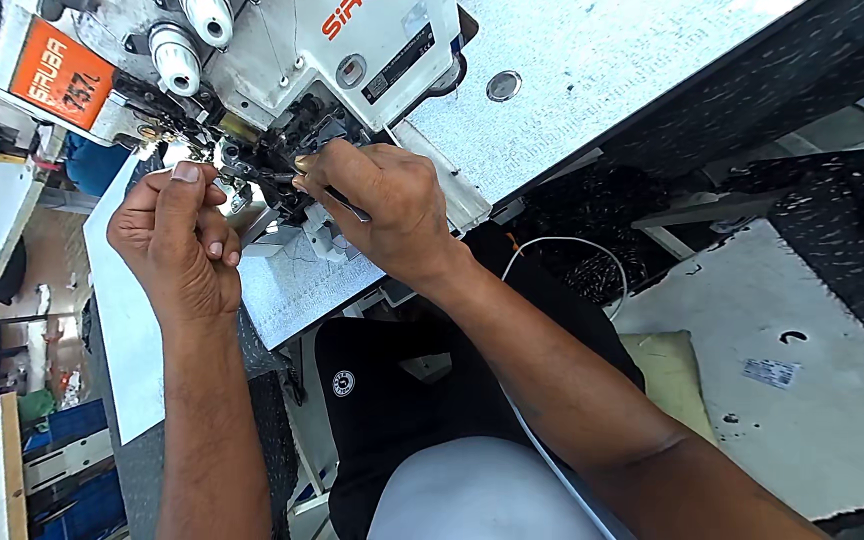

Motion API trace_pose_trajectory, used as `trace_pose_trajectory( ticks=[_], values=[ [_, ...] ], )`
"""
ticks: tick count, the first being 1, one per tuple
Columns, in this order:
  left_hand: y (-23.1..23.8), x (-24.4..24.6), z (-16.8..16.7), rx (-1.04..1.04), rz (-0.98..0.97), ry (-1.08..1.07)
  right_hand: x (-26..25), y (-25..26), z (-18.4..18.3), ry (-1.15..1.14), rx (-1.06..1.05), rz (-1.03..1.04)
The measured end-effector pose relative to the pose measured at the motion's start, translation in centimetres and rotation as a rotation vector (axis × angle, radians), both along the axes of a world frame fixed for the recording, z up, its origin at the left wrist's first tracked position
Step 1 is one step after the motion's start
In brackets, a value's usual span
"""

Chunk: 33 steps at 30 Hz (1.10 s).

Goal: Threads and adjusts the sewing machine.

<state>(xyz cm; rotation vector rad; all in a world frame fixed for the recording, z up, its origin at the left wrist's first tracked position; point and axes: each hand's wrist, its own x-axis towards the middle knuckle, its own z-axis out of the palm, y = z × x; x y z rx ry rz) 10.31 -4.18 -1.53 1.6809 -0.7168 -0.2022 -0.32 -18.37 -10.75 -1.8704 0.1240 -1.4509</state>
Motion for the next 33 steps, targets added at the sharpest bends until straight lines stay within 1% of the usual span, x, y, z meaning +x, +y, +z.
trace_pose_trajectory(
  ticks=[33],
  values=[
    [0.00,-0.08,-0.03,-0.006,0.000,-0.003,0.28,0.04,0.34,0.025,-0.029,-0.040]
  ],
)
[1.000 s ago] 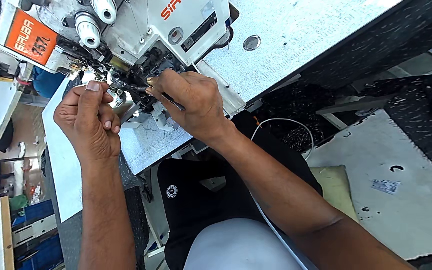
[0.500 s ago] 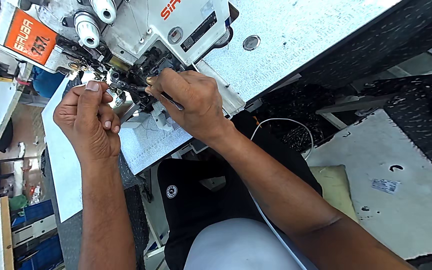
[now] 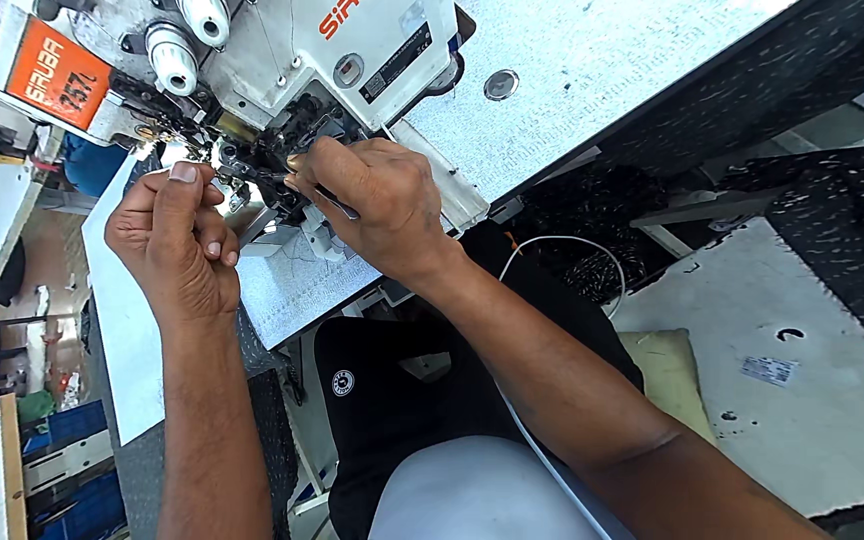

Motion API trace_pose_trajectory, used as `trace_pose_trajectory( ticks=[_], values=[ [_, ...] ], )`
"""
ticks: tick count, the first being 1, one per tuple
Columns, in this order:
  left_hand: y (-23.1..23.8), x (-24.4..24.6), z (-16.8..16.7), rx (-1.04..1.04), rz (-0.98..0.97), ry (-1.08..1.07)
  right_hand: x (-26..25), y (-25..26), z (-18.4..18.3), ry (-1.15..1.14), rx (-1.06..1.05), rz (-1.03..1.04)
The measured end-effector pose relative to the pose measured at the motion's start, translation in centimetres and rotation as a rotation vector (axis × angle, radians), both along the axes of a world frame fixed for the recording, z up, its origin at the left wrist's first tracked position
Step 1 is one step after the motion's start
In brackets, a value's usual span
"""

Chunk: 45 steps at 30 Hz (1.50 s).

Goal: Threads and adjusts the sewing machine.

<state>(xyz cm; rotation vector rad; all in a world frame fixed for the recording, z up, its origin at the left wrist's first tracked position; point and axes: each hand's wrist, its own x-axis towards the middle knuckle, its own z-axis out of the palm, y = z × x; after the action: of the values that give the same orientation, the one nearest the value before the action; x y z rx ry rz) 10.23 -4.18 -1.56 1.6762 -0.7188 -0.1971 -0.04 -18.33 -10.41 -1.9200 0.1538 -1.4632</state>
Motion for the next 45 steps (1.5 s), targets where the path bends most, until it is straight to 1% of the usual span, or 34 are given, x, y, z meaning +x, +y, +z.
trace_pose_trajectory(
  ticks=[20,32,38,45],
  values=[
    [-0.01,-0.03,0.03,0.004,0.004,0.000,0.12,0.10,0.21,0.006,-0.027,-0.016],
    [0.07,0.09,-0.03,-0.009,-0.007,0.000,-0.10,-0.01,0.07,-0.008,-0.010,0.020],
    [0.06,0.15,-0.07,-0.006,-0.010,-0.001,-0.03,0.00,0.29,-0.003,-0.067,0.016],
    [0.04,0.09,-0.09,-0.014,-0.009,-0.004,0.08,0.00,0.68,0.023,-0.081,0.009]
  ],
)
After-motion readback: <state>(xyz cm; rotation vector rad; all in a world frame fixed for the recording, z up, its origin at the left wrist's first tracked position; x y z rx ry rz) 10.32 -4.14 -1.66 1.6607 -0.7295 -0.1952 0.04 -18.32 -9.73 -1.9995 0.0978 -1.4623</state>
